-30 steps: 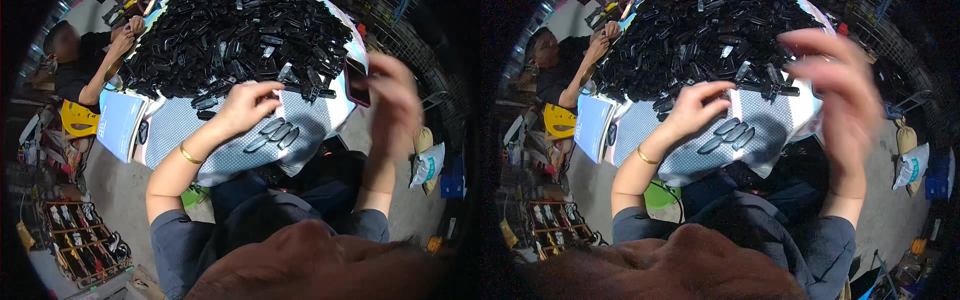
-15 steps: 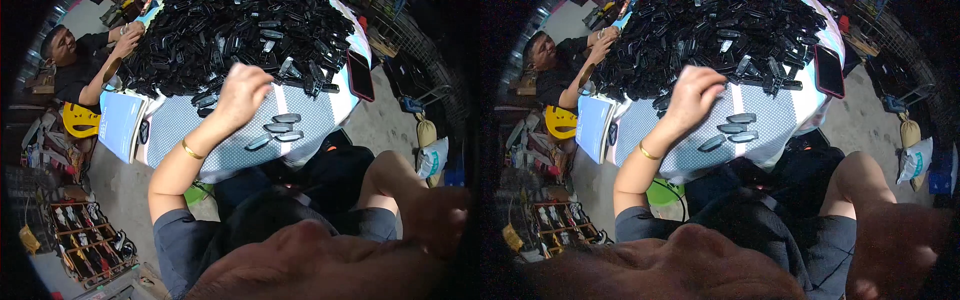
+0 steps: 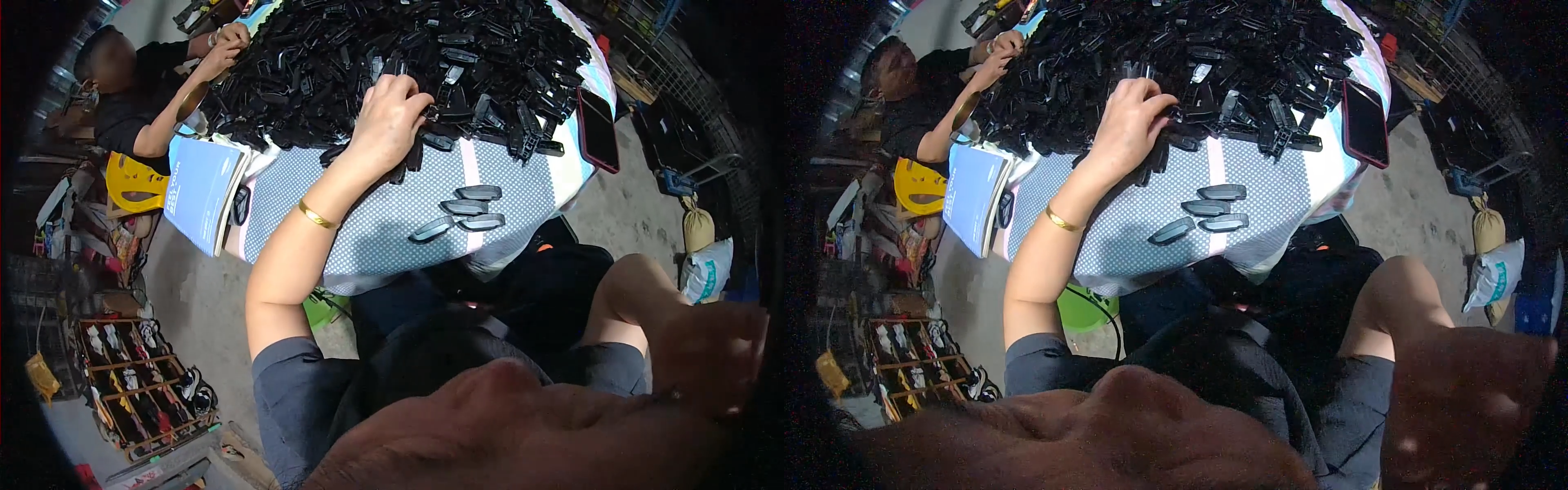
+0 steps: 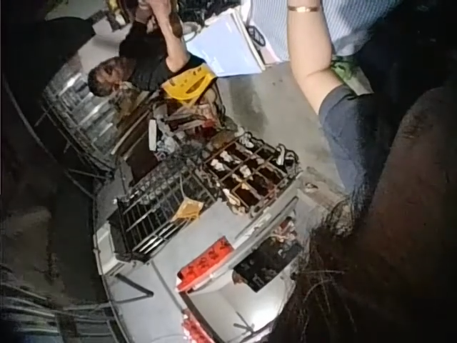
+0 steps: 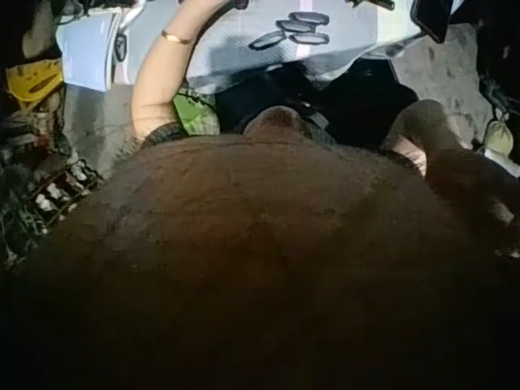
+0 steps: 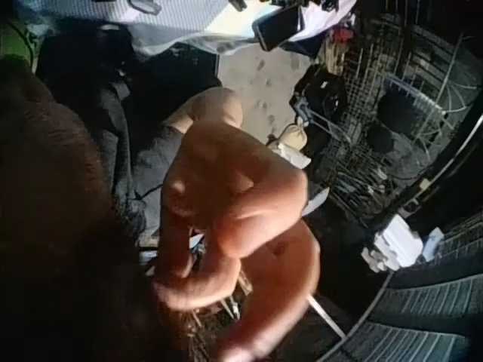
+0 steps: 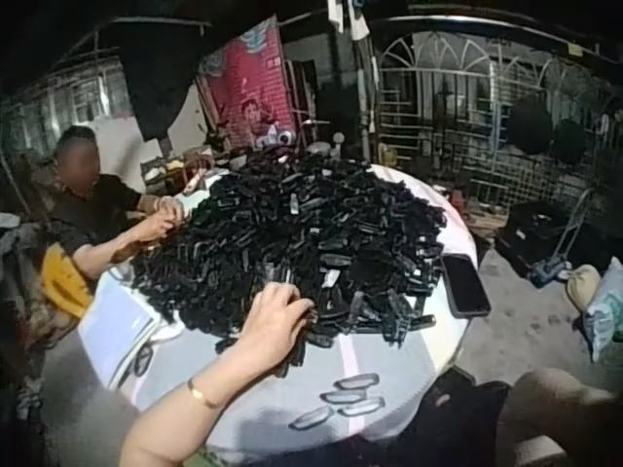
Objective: Sorting through a large pile of black plastic components on a table by hand.
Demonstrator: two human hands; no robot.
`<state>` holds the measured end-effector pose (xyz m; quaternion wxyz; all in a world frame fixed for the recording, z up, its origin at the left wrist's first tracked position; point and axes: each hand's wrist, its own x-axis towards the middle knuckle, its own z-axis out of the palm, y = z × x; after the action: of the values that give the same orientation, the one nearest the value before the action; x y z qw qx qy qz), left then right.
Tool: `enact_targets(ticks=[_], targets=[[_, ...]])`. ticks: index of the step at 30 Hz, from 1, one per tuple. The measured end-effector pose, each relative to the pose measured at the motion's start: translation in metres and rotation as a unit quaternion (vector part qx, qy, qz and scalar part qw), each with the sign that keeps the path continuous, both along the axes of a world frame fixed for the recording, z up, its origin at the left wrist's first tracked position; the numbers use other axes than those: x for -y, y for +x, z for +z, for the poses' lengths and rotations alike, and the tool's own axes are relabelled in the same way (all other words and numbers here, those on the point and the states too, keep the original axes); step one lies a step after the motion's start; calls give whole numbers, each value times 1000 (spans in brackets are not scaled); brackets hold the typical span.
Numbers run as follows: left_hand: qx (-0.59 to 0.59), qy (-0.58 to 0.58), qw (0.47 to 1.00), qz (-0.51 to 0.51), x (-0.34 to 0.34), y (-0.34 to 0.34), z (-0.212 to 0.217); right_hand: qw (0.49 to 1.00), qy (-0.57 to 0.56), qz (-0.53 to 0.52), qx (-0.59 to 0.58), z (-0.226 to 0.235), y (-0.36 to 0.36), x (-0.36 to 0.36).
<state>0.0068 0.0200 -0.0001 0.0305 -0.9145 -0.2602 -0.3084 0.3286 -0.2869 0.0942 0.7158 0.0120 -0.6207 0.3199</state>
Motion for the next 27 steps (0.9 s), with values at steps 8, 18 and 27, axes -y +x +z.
enact_targets(ticks=[8, 18, 27], targets=[[212, -113, 970, 33, 1, -15, 4, 972, -168, -161, 8, -12, -124, -155], [354, -574, 734, -81, 3, -19, 19, 657, -85, -434, 611, -102, -155, -245], [243, -479, 840, -74, 13, -12, 9, 836, -261, -282, 391, -90, -131, -238]])
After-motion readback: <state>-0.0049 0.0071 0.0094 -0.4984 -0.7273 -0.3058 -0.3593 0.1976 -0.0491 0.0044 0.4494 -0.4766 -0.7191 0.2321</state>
